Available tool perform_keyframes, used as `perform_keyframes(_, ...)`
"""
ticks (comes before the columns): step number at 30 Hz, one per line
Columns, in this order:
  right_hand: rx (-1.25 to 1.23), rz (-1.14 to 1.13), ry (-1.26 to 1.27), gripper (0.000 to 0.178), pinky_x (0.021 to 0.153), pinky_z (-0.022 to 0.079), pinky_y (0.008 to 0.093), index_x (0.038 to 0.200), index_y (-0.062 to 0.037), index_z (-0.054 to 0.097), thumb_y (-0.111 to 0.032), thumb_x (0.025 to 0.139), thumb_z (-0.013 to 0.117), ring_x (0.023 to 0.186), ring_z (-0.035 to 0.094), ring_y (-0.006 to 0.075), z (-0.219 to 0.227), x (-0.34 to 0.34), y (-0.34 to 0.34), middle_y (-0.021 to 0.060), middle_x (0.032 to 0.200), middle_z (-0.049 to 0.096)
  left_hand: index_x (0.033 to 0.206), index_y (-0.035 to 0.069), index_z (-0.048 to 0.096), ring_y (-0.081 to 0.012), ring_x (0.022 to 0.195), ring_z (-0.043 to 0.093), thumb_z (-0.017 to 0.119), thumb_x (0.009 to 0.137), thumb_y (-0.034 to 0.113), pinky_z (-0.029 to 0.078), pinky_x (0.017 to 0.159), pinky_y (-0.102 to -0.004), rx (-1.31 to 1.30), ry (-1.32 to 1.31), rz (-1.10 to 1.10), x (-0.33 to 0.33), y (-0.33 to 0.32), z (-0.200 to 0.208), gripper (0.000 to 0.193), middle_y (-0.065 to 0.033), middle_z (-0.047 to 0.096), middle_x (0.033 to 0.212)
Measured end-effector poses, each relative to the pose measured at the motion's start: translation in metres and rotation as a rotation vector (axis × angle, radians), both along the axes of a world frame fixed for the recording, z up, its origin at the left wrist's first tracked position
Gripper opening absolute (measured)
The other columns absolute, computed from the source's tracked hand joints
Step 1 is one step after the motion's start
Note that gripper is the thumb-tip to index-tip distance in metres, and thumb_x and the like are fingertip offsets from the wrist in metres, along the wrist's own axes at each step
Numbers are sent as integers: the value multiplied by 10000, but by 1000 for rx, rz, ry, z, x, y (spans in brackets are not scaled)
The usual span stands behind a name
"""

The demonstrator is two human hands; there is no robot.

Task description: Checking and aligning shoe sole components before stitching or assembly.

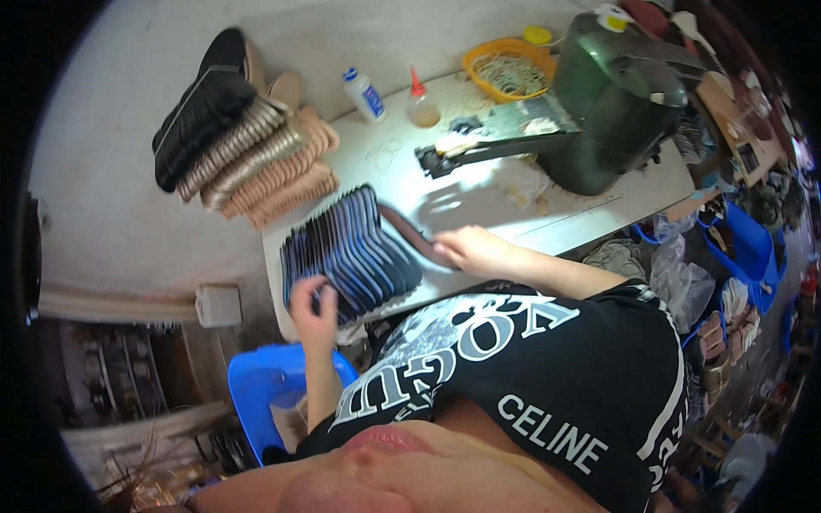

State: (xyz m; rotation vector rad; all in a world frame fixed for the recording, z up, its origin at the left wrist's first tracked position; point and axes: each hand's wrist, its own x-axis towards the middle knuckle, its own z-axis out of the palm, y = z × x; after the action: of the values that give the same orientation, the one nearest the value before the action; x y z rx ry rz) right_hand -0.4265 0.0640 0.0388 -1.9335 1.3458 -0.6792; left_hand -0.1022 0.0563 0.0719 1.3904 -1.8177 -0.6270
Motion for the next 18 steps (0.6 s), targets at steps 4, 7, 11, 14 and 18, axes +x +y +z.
perform_keyframes(4,288,239,185,328,815,460,442,1086,-34,601,-283,954,433,892,608,364,37,-44,34,207,959,633,1159,18,550,-289,1071,541,530,810,-40,413,938,-346,212,-24,-700,-30,23,-16,354,-155,563,1133)
perform_keyframes(7,373,295,276,331,796,455,445,1061,-30,603,-292,956,429,864,605,369,71,-58,43,201,932,634,1210,37,530,-300,1124,508,544,800,-29,402,956,-345,335,-69,-884,-53,24,-9,416,-147,542,1188)
perform_keyframes(11,276,343,254,341,766,447,448,1020,-17,597,-304,959,424,830,596,381,79,-56,40,207,890,629,1018,29,585,-322,963,557,566,771,-3,440,833,-388,284,-157,-1076,-75,7,-15,249,-136,598,1001)
perform_keyframes(14,225,311,140,343,769,453,436,1045,-5,593,-296,956,434,850,596,387,80,-44,39,225,905,627,896,33,592,-337,851,577,581,756,21,446,748,-412,185,-253,-1017,-84,6,-12,141,-130,613,867)
perform_keyframes(18,114,244,-31,343,770,457,430,1076,7,587,-281,949,451,852,605,379,63,-30,42,231,908,630,838,50,601,-342,812,590,593,745,45,445,694,-424,66,-287,-768,-79,-4,-11,94,-133,617,809)
